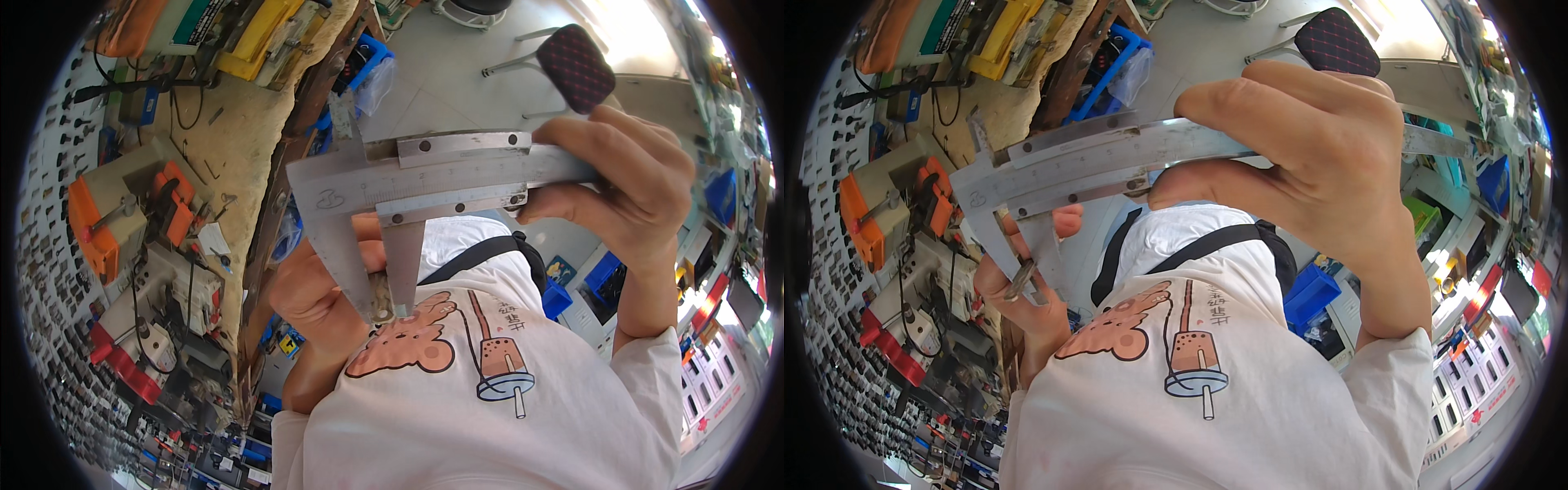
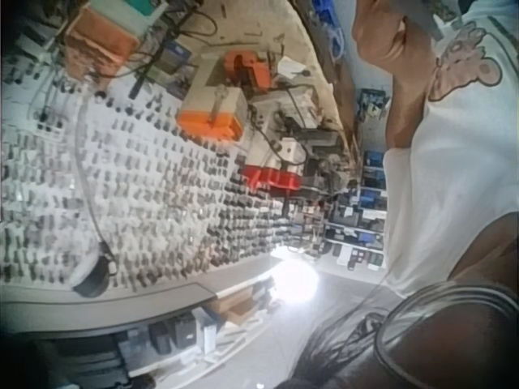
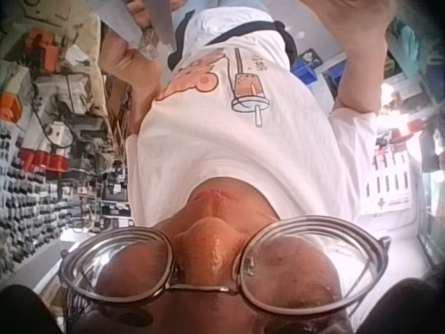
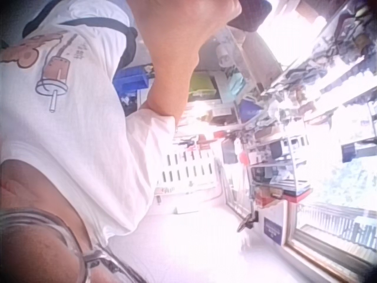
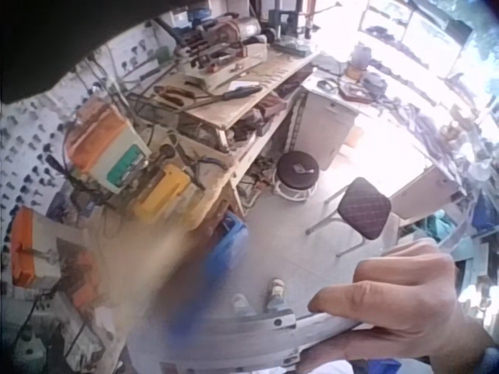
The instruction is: The person operates a key-cutting machine to duplicate a key, then uses a caliper to measure the original and the cut key. They compare the cut key against several keys on a wall display and handle a small metal component, likely a lock cylinder, before returning to the machine.
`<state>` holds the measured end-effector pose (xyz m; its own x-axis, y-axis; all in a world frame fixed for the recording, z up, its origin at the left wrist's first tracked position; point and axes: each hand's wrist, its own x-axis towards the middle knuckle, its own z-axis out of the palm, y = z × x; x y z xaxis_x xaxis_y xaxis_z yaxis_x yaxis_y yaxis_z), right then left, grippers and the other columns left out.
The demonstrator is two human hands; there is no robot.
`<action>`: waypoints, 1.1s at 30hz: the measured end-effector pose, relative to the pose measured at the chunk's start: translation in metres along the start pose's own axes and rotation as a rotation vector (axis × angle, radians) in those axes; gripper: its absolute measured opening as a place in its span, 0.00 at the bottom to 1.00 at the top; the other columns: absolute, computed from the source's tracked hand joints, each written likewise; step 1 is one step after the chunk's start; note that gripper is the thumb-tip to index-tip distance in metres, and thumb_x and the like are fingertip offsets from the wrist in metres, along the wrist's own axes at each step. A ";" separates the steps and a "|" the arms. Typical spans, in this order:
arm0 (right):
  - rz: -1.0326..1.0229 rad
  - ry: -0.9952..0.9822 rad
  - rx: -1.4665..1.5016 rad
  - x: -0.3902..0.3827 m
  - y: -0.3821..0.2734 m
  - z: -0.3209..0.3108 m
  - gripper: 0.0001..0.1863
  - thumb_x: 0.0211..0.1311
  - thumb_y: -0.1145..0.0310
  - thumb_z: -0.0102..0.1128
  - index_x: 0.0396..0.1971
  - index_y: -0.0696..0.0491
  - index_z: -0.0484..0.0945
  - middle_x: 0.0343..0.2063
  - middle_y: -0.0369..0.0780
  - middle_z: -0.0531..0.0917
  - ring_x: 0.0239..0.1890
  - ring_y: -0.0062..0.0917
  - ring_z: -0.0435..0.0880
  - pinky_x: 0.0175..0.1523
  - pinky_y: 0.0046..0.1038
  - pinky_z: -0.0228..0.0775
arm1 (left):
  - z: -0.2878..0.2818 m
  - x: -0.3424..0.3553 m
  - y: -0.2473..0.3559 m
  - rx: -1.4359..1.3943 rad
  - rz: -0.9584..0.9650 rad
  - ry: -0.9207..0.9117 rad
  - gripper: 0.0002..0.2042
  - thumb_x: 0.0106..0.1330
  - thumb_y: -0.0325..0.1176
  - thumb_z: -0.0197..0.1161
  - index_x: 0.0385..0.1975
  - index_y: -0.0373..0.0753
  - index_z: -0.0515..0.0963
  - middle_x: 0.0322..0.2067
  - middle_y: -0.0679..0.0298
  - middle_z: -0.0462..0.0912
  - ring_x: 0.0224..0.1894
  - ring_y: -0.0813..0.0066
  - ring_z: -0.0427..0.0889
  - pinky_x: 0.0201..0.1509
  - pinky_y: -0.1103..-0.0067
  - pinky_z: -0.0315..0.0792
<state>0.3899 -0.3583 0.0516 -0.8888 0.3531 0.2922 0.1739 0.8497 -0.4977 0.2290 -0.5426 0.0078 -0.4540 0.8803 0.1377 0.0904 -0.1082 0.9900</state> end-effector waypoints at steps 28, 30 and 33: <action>-0.023 -0.001 -0.023 0.005 0.002 0.003 0.25 0.26 0.52 0.65 0.23 0.58 0.76 0.10 0.34 0.70 0.11 0.16 0.69 0.15 0.17 0.54 | 0.002 0.004 -0.002 0.018 0.012 0.030 0.07 0.52 0.27 0.51 0.23 0.29 0.74 0.25 0.51 0.78 0.29 0.59 0.79 0.34 0.69 0.74; -0.016 -0.008 -0.021 0.005 0.002 0.003 0.25 0.26 0.53 0.65 0.23 0.58 0.76 0.10 0.34 0.70 0.11 0.16 0.69 0.15 0.17 0.54 | 0.002 0.005 -0.002 0.065 0.023 0.018 0.08 0.52 0.28 0.51 0.23 0.29 0.74 0.25 0.52 0.78 0.29 0.60 0.79 0.34 0.71 0.74; 0.010 -0.027 -0.019 0.005 0.002 0.000 0.25 0.25 0.53 0.65 0.22 0.58 0.76 0.10 0.34 0.71 0.11 0.16 0.68 0.15 0.17 0.54 | -0.001 0.004 0.001 0.134 -0.026 0.009 0.10 0.53 0.31 0.51 0.24 0.29 0.74 0.26 0.53 0.78 0.28 0.62 0.78 0.33 0.72 0.73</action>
<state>0.3854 -0.3551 0.0519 -0.8981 0.3509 0.2649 0.1905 0.8536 -0.4849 0.2266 -0.5390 0.0094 -0.4660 0.8776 0.1126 0.1959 -0.0218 0.9804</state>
